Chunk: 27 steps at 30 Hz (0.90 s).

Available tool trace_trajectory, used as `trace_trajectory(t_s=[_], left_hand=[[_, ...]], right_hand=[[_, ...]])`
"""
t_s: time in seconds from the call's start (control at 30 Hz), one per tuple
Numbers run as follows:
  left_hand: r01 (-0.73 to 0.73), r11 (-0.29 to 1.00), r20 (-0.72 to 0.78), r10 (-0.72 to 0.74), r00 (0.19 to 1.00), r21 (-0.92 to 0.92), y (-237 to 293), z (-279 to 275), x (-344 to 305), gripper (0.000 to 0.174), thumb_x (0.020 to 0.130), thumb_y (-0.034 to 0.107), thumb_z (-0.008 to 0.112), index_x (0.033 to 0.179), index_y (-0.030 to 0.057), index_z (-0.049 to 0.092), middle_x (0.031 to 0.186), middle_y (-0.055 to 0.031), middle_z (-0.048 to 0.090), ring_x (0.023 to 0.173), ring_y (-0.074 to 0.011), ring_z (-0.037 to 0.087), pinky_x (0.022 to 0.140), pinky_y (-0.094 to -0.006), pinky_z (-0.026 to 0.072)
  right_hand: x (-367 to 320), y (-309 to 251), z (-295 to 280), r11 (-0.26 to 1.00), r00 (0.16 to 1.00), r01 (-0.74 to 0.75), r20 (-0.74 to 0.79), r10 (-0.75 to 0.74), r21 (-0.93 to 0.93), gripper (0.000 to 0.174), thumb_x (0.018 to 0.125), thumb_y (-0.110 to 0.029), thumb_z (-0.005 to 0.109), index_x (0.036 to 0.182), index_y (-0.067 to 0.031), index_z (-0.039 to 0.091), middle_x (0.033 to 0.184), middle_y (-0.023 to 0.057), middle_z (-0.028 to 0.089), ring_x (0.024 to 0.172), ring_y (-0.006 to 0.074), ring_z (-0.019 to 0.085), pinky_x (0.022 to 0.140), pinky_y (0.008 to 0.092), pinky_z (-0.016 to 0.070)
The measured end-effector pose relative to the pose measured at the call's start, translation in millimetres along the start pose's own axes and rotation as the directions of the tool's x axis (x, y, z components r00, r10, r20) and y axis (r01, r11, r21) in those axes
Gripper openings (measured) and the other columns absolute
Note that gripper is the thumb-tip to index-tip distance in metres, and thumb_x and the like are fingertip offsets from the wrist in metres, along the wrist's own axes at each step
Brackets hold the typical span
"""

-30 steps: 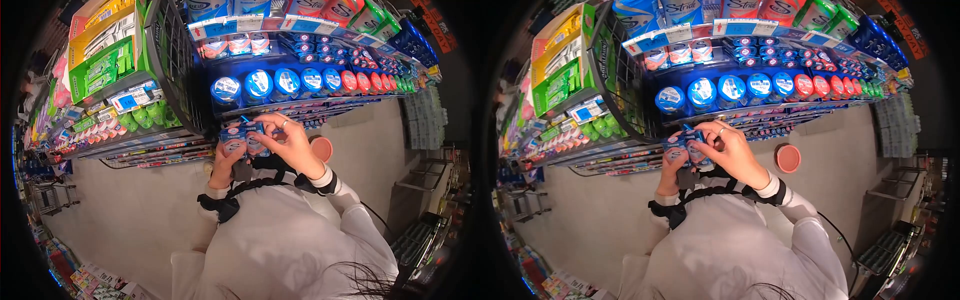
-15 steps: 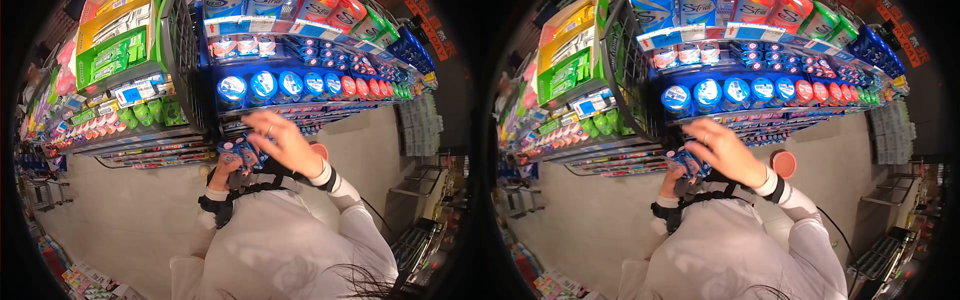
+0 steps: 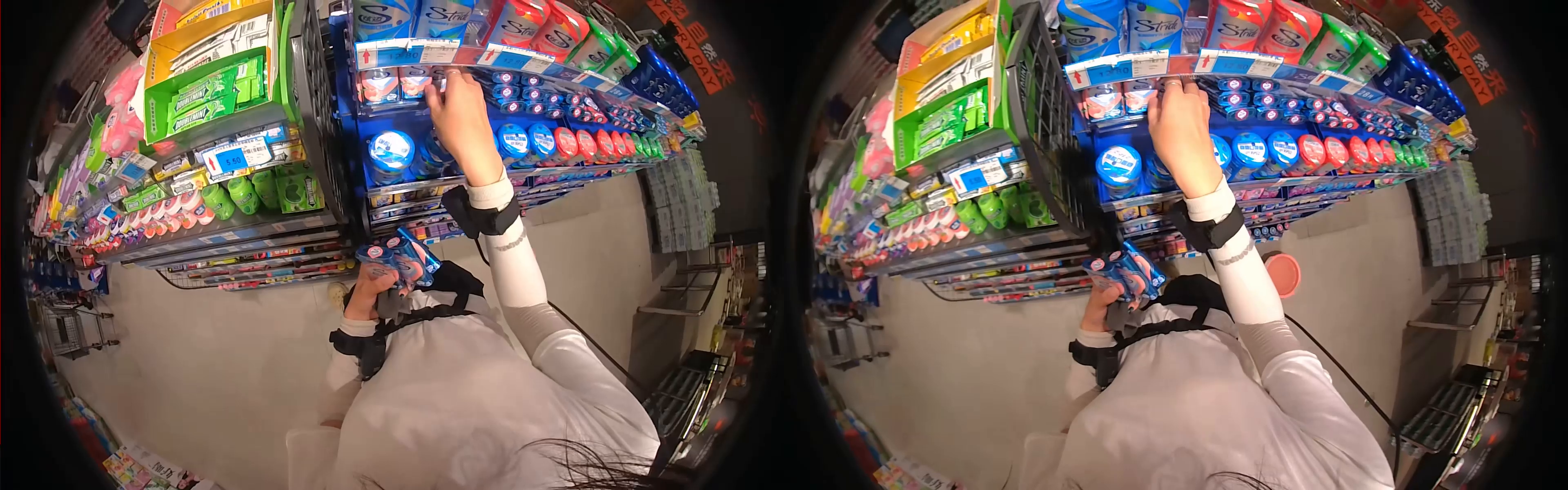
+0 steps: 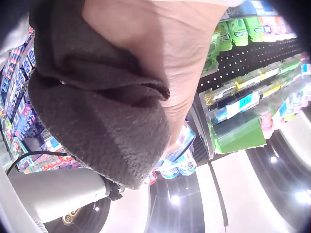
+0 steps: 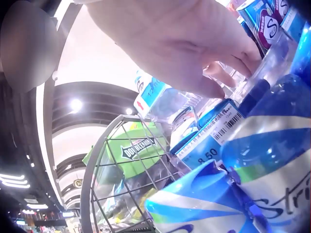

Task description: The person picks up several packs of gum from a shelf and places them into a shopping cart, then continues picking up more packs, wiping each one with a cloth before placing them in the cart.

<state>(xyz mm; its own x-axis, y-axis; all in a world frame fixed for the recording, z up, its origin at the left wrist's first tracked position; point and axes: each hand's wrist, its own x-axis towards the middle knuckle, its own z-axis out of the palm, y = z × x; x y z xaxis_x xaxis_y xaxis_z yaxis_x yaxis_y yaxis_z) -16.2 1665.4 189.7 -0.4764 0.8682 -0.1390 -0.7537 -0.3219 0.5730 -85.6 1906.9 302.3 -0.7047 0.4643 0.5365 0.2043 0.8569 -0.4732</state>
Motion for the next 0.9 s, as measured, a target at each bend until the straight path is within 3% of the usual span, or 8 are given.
trace_trajectory(t_s=[0.1, 0.17, 0.3, 0.4, 0.57, 0.73, 0.83, 0.9], left_hand=[[0.002, 1.0, -0.081, -0.001, 0.997, 0.008, -3.0, -4.0, -0.8, 0.064, 0.066, 0.029, 0.079, 0.114, 0.0011, 0.048, 0.103, -0.0133, 0.056, 0.073, -0.0098, 0.058, 0.054, -0.0191, 0.0491], [-0.008, 0.999, -0.058, 0.01, 0.998, 0.043, -3.2, -7.5, 0.3, 0.043, 0.074, 0.024, 0.071, 0.105, -0.0012, 0.057, 0.091, -0.012, 0.064, 0.072, -0.0152, 0.059, 0.059, -0.0251, 0.0483], [0.017, 0.998, -0.036, -0.015, 0.999, 0.058, -0.9, -5.5, -0.8, 0.043, 0.073, 0.022, 0.071, 0.106, -0.0011, 0.056, 0.091, -0.0122, 0.064, 0.072, -0.016, 0.059, 0.059, -0.0256, 0.049], [0.039, 0.995, -0.067, -0.033, 0.997, 0.089, -2.6, -4.8, 0.3, 0.064, 0.066, 0.032, 0.078, 0.114, 0.0001, 0.05, 0.1, -0.0115, 0.058, 0.071, -0.0091, 0.058, 0.055, -0.0176, 0.0483], [0.061, 0.994, -0.079, -0.054, 0.995, 0.092, -1.1, -2.8, 1.9, 0.064, 0.066, 0.032, 0.077, 0.114, 0.0004, 0.05, 0.101, -0.0111, 0.058, 0.071, -0.0087, 0.059, 0.055, -0.0183, 0.0487], [0.078, 0.991, -0.092, -0.068, 0.993, 0.112, 1.8, 4.1, 2.4, 0.063, 0.066, 0.032, 0.077, 0.114, 0.0011, 0.05, 0.102, -0.0116, 0.059, 0.072, -0.0088, 0.059, 0.056, -0.0182, 0.0491], [0.072, 0.991, -0.097, -0.062, 0.993, 0.112, 1.5, 6.2, 3.9, 0.063, 0.066, 0.032, 0.076, 0.114, 0.0014, 0.05, 0.101, -0.0116, 0.059, 0.072, -0.0092, 0.059, 0.056, -0.0186, 0.0489], [0.066, 0.991, -0.096, -0.055, 0.994, 0.112, 0.1, 5.4, 4.0, 0.062, 0.067, 0.033, 0.076, 0.114, 0.0016, 0.05, 0.101, -0.0113, 0.06, 0.073, -0.0096, 0.059, 0.056, -0.019, 0.0488]], right_hand=[[-3.5, -1.2, 1.0, 0.997, 0.994, -0.018, -0.113, 0.009, -0.074, 0.028, 0.08, -0.012, 0.063, 0.099, 0.0075, 0.055, 0.098, 0.0257, 0.056, 0.09, 0.0408, 0.053, 0.079, 0.0442, 0.0427], [-2.1, -3.7, 5.1, 0.996, 0.992, -0.05, -0.12, 0.041, -0.073, 0.029, 0.08, -0.015, 0.064, 0.097, 0.0072, 0.056, 0.098, 0.0253, 0.056, 0.092, 0.0412, 0.052, 0.081, 0.0451, 0.0417], [-0.3, -10.5, 14.1, 0.989, 0.987, -0.109, -0.132, 0.095, -0.098, 0.033, 0.08, -0.022, 0.064, 0.093, 0.0074, 0.058, 0.098, 0.0258, 0.055, 0.094, 0.0413, 0.05, 0.083, 0.0484, 0.0397], [4.8, -13.2, 11.6, 0.982, 0.982, -0.176, -0.081, 0.171, -0.065, 0.033, 0.079, -0.022, 0.065, 0.09, 0.0081, 0.058, 0.103, 0.0281, 0.051, 0.096, 0.041, 0.048, 0.084, 0.0501, 0.0387], [6.9, -10.1, 15.1, 0.997, 0.945, -0.014, -0.326, 0.04, 0.081, 0.034, 0.072, -0.013, 0.07, 0.093, 0.01, 0.056, 0.107, 0.0314, 0.047, 0.097, 0.0456, 0.046, 0.087, 0.049, 0.0385], [6.7, -8.5, 20.3, 0.99, 0.961, -0.014, -0.273, 0.052, 0.139, 0.027, 0.074, -0.012, 0.068, 0.09, 0.0074, 0.059, 0.091, 0.0235, 0.058, 0.086, 0.0391, 0.054, 0.073, 0.0431, 0.0434], [7.0, -13.1, 13.3, 0.98, 0.987, -0.107, -0.105, 0.126, 0.17, 0.023, 0.076, -0.012, 0.066, 0.089, 0.0061, 0.059, 0.081, 0.0213, 0.06, 0.08, 0.0387, 0.056, 0.071, 0.0435, 0.0441], [9.0, -9.5, 12.9, 0.994, 0.995, -0.028, -0.091, 0.038, 0.11, 0.021, 0.078, -0.012, 0.065, 0.089, 0.0052, 0.059, 0.076, 0.0215, 0.061, 0.075, 0.0391, 0.058, 0.068, 0.0439, 0.0446]])
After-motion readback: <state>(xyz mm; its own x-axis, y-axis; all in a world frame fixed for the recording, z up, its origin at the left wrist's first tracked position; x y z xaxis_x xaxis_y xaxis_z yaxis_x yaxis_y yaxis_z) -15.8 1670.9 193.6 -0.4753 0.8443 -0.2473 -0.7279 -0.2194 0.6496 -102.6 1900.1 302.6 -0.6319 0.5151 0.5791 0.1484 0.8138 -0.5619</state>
